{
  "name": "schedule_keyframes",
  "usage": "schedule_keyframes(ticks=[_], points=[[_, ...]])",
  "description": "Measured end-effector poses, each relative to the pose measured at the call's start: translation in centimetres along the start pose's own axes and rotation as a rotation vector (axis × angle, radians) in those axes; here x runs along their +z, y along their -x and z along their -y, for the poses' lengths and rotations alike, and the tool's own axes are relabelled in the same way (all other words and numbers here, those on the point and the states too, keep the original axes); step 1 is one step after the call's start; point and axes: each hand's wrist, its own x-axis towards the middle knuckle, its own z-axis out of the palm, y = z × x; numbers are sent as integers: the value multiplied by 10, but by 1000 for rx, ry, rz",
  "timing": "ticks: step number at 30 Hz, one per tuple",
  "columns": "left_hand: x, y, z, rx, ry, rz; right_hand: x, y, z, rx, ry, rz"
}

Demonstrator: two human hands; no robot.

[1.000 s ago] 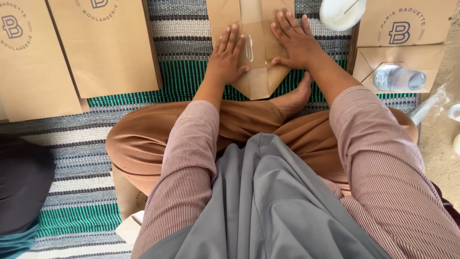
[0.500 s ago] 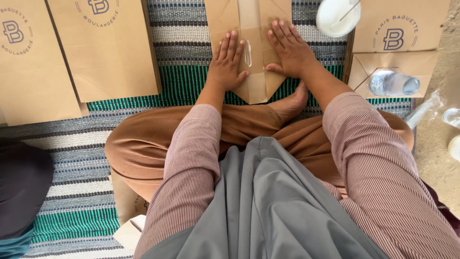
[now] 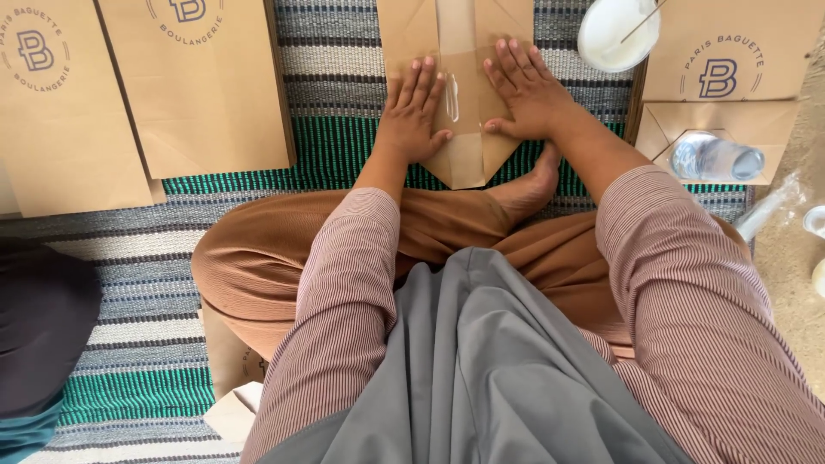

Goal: The person assembles a flat paper bag by applying glue to the flaps and folding them into place. They use a small stick to spread the adhesive and press the seams to secure the bag's structure.

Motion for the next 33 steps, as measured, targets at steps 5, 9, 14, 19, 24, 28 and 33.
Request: schedule_keyframes(ticks=[5,9,14,19,24,28,33], points=[[-9,-1,2,-23,12,29,5,-5,-2,8,37,-98],[-23,-3,1,-56,31,47,-21,-9,11,94,140,-20],[-28,-8,4,-141,41,99,-48,-12,23,153,84,42],[-28,-9,6,-129,57,122,-39,-9,23,113,-31,-67],[-38,-3,13,-42,56,150,-42,0,42,209,-118,-7],[-43,-4,13,-41,29,182,-45,3,48,216,-86,-21],[-29,-1,18,8,34,147,-35,8,46,203,-158,110]])
